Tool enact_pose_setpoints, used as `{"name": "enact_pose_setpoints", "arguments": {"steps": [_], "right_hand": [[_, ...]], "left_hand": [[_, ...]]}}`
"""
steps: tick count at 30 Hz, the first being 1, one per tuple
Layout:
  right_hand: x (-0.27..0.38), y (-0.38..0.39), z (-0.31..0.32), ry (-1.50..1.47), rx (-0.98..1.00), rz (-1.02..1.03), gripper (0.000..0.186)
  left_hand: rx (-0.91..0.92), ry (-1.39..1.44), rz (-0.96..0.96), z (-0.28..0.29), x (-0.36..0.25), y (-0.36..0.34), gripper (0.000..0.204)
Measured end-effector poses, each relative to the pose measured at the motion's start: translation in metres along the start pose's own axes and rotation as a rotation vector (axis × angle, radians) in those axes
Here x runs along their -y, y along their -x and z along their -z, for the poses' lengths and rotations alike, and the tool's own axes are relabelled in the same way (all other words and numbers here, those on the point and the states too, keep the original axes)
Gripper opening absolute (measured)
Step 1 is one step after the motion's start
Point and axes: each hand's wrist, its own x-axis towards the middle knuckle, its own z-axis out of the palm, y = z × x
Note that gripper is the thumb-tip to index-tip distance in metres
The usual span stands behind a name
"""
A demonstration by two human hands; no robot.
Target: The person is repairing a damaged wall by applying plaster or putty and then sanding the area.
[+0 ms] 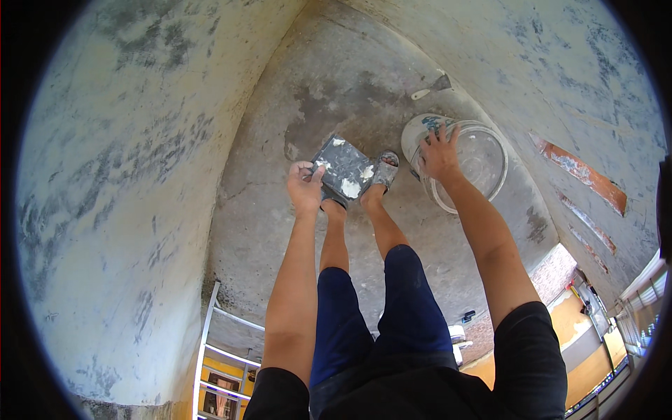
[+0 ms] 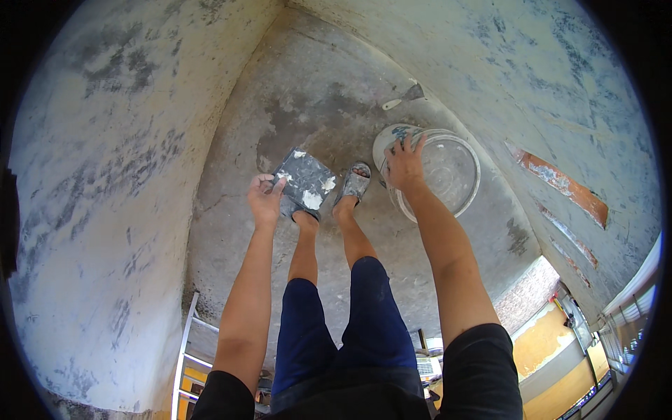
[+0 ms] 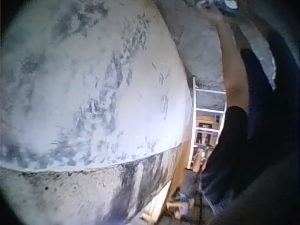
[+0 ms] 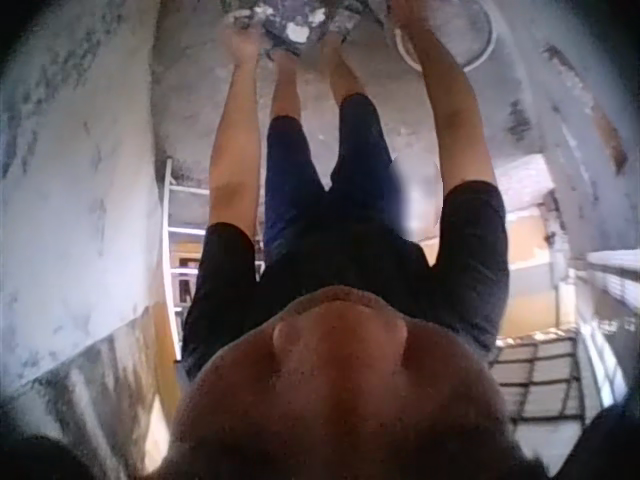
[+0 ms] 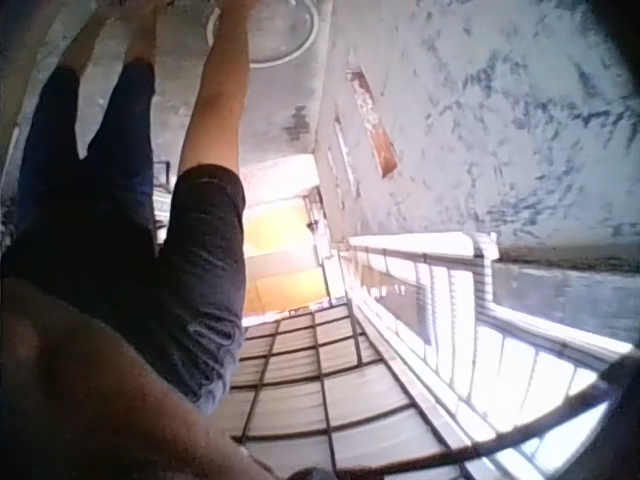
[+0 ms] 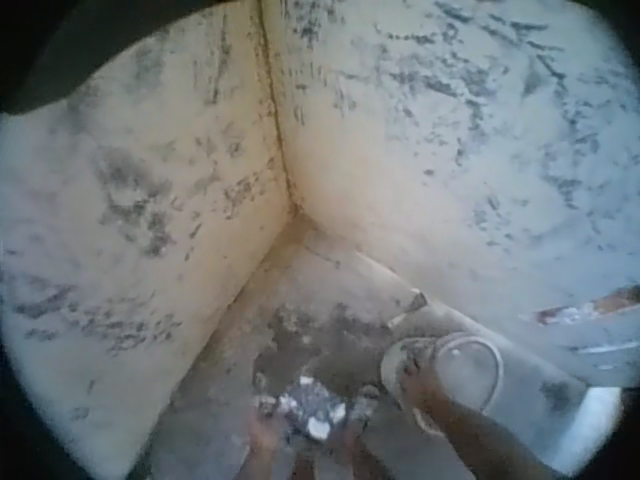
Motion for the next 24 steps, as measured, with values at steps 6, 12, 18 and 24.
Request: {"name": "enact_pose_setpoints", "arguments": {"steps": [6, 12, 18, 24], "right_hand": [[-0.038, 0.005, -0.012, -0.064, -0.024, -0.231, 0.06], [-0.056, -0.001, -0.012, -0.317, -0.248, -0.725, 0.087], [-0.031, -0.007, -0.043, -0.56, -0.269, -0.889, 0.111], [-0.024, -0.01, -0.055, -0.469, -0.452, -0.884, 0.105]], "left_hand": [[-0.008, -0.024, 0.006, -0.021, -0.014, 0.008, 0.03], [0.001, 0.045, 0.089, -0.036, -0.016, 0.003, 0.021], [-0.04, 0.109, 0.127, -0.052, -0.001, 0.01, 0.018], [-0.134, 0.212, 0.166, -0.065, 0.027, -0.006, 0.018]]}}
